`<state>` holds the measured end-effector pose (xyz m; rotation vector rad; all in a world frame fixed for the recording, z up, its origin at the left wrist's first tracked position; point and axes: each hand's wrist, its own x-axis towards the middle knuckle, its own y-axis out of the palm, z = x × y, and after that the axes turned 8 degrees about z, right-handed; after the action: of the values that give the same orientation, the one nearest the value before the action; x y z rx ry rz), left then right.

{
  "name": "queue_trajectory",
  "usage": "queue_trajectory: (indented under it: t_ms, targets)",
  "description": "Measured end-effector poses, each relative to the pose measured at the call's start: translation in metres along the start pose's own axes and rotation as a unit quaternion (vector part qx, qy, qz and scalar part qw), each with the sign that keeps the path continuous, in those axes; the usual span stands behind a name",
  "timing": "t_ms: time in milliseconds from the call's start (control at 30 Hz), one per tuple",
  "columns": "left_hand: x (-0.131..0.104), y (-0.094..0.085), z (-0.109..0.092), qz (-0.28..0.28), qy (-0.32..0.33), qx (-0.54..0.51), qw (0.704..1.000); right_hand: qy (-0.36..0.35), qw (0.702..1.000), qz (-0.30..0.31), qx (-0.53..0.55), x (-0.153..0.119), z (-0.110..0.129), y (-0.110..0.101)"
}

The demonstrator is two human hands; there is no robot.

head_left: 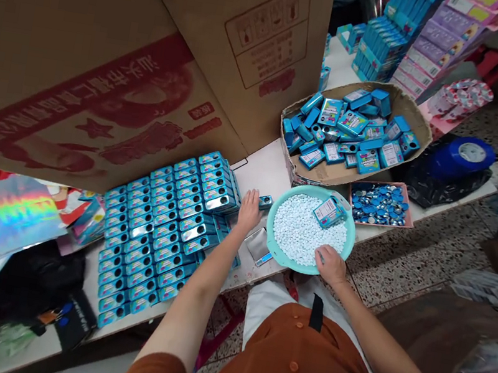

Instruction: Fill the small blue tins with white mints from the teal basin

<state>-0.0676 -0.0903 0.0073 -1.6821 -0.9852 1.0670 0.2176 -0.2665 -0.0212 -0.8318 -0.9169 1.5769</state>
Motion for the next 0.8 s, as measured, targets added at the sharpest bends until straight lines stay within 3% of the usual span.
queue_trajectory:
  t_ms: [100,200,400,500,567,800]
  targets:
    - [0.013,0.009,-0.002,0.062,-0.052,0.034,0.996,0.017,1.000,0.010,-0.015,0.001,0.003,-0.003]
    - [0.000,0.005,-0.004,0.091,-0.075,0.051,0.992,0.029,0.999,0.020,-0.019,0.001,0.004,-0.006]
    - [-0.088,-0.010,-0.009,0.050,-0.128,0.047,0.989,0.016,0.999,0.026,-0.009,-0.001,0.003,-0.008]
    - [-0.129,-0.005,-0.015,0.032,-0.172,-0.020,0.984,0.013,1.000,0.026,-0.005,-0.001,0.001,-0.007]
    - [-0.144,0.001,-0.020,0.029,-0.190,-0.055,0.980,0.014,1.000,0.026,-0.002,-0.001,0.001,-0.006]
    - [-0.143,0.029,-0.032,0.017,-0.226,-0.133,0.965,0.014,1.000,0.028,-0.001,-0.001,-0.001,-0.002]
